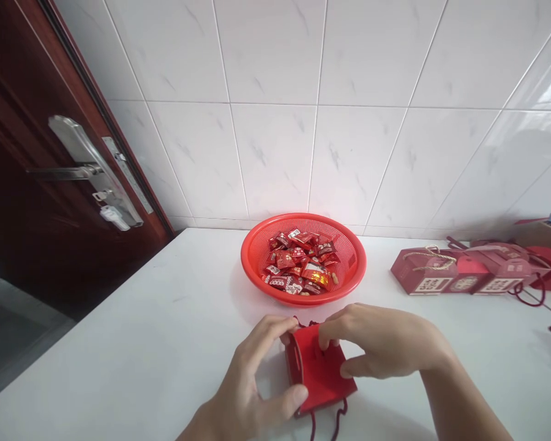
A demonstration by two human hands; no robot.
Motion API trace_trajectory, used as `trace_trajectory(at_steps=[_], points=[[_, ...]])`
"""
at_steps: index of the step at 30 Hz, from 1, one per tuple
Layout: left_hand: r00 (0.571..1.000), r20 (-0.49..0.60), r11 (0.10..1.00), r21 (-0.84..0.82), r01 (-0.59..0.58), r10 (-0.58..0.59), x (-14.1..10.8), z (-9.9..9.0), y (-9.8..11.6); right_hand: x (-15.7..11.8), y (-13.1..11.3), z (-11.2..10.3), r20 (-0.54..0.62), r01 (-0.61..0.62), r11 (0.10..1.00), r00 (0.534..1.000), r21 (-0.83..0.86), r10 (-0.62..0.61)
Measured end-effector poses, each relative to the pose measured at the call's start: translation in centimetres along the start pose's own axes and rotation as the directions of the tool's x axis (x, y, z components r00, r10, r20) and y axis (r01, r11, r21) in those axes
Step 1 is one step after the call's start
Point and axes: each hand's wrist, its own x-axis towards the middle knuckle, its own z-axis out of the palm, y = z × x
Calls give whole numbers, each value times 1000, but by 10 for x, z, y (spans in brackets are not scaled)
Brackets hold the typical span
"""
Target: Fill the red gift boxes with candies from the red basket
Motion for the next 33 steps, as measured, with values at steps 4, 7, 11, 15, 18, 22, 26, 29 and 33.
trace_trajectory(at_steps=[4,7,11,15,18,22,26,29,33], points=[[999,49,999,41,-12,10,0,6,-1,-1,2,0,-14,14,1000,1000,-4,-14],[998,70,992,124,-13,5,0,12,-1,-1,2,0,-30,13,1000,999,-9,-14],[998,54,989,146,0,-8,-1,17,-2,1,1,0,-64,18,1000,998,10,-17],[998,29,985,164,49,-55,-3,20,-5,6,2,0,-97,-61,997,994,-36,58],[986,21,972,173,161,-167,-2,20,-6,9,2,3,-117,-120,989,987,-89,109],[949,32,942,137,307,-314,-1,20,-9,14,-2,9,-143,-154,976,981,-155,132],[895,109,901,99,423,-433,-5,20,-13,18,-11,14,-174,-195,958,972,-208,160],[818,204,842,72,535,-537,-8,19,-13,19,-16,18,-170,-195,956,972,-218,159],[776,256,781,-105,615,-577,-4,17,-11,21,-20,21,-159,-153,964,980,-217,120]])
